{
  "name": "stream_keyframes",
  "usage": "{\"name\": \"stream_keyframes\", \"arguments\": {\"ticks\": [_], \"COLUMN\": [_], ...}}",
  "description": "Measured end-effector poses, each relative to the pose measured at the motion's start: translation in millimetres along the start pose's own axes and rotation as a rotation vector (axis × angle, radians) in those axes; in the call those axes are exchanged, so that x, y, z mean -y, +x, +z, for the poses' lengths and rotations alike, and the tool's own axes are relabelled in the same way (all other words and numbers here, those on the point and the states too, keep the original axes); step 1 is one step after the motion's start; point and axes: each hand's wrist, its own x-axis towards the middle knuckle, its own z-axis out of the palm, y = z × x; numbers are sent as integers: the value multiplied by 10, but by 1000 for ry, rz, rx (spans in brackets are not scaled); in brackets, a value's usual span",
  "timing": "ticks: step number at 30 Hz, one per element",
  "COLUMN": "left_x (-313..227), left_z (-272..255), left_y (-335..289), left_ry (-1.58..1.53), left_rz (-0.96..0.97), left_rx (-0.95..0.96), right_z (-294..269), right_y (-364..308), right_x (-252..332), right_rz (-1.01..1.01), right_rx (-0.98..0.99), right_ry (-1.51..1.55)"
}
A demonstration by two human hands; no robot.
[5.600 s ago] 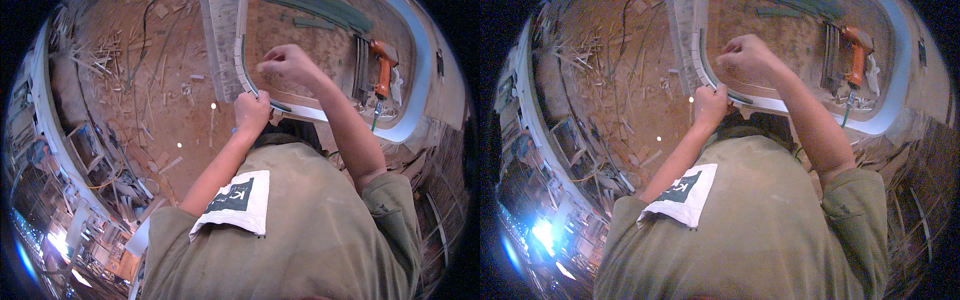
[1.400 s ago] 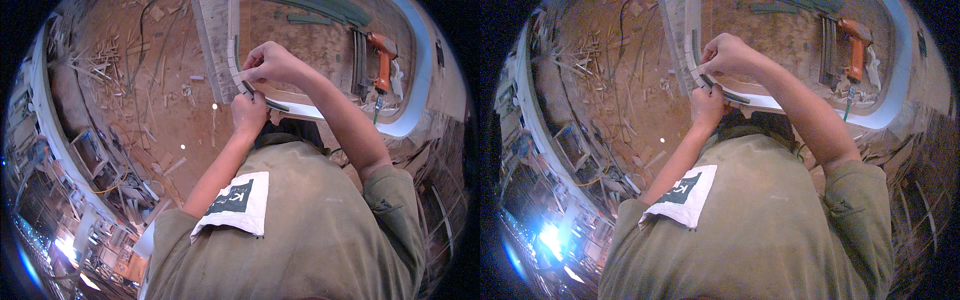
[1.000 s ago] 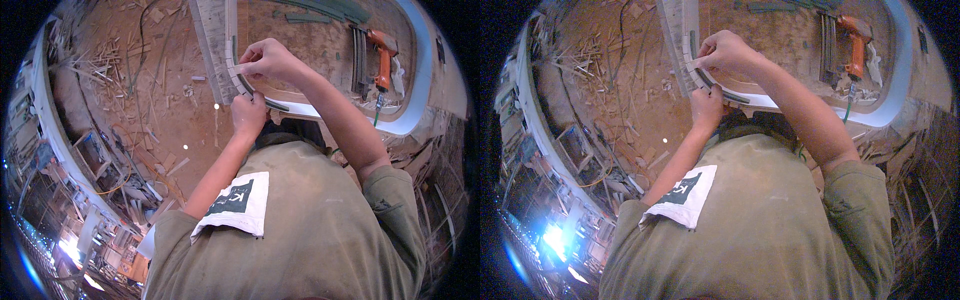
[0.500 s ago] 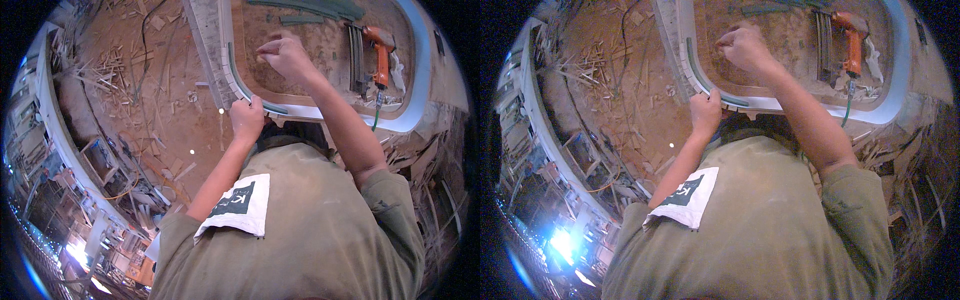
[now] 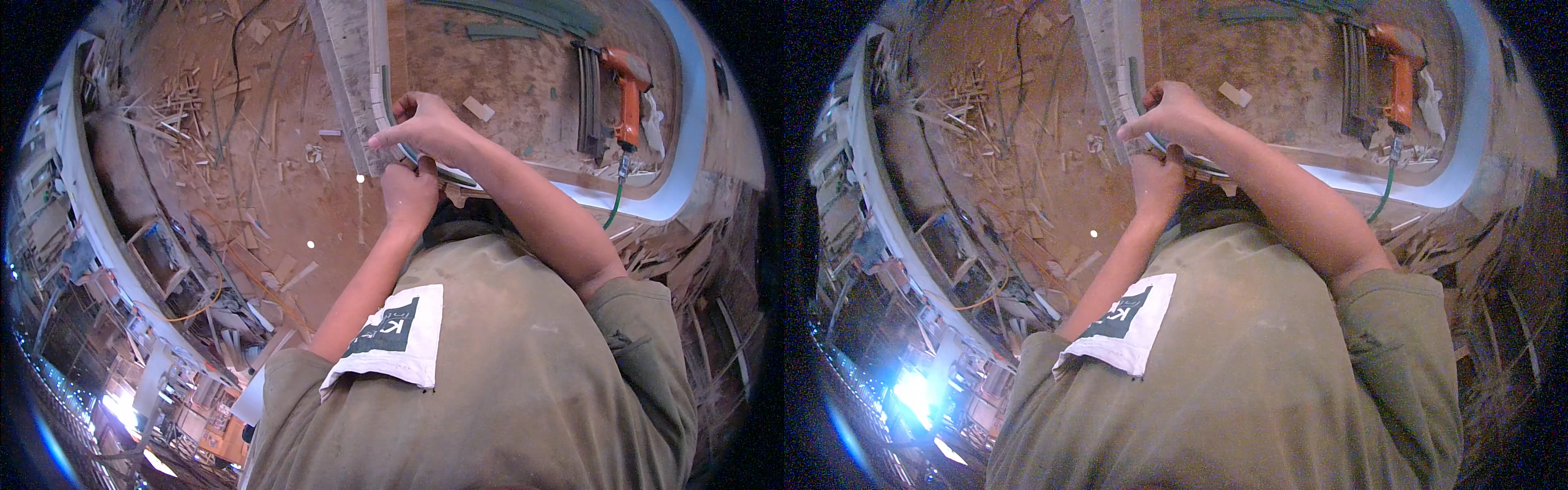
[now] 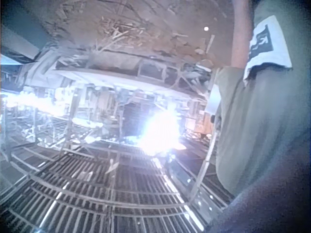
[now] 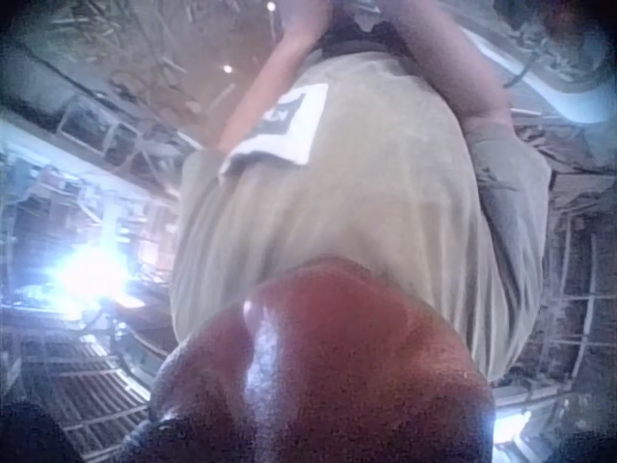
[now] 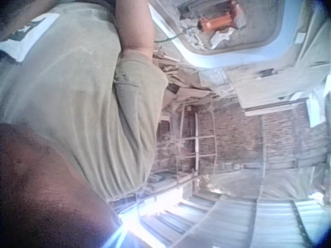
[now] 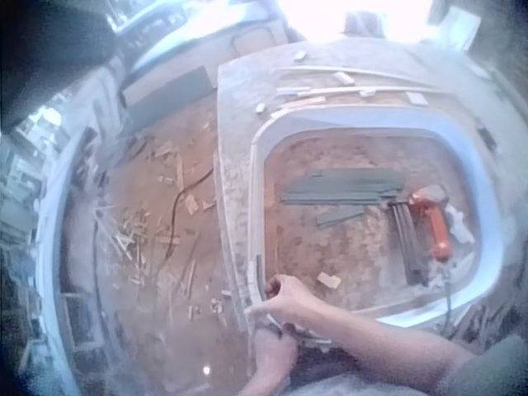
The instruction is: The person applies adhesive to green trim strips and uses a nail gun to fasten them along the curved edge of a white bathtub frame. They repeatedly pick up strips, apply glue, position them, and nail them in place.
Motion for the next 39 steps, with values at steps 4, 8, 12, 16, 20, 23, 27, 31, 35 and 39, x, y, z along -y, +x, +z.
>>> {"name": "stream_keyframes", "arguments": {"ticks": [4,8,12,16,20,23,27,31,35,39], "left_x": [22,48,42,104,192,190,79,191,310,125], "left_z": [18,2,18,54,62,31,-7,39,88,46], "left_y": [-16,-5,1,22,64,49,16,79,114,26], "left_ry": [46,15,48,44,-9,42,60,6,-14,-130], "left_rz": [44,8,47,112,33,199,126,124,126,24], "left_rx": [-48,-12,-34,-78,-11,-43,-16,-17,-6,40], "right_z": [-9,0,7,23,-22,-252,-875,-1306,-1415,-1828], "right_y": [71,77,55,90,49,-153,-261,-409,-641,-817], "right_x": [-86,-107,-87,-142,-87,142,6,-195,-201,-139], "right_rz": [-44,-62,-77,-72,-127,-197,-410,-337,-360,-322], "right_rx": [3,-8,-20,-12,6,33,-402,-498,-616,-998], "right_ry": [-17,-30,-9,29,-60,-143,-557,-863,-726,-653]}}
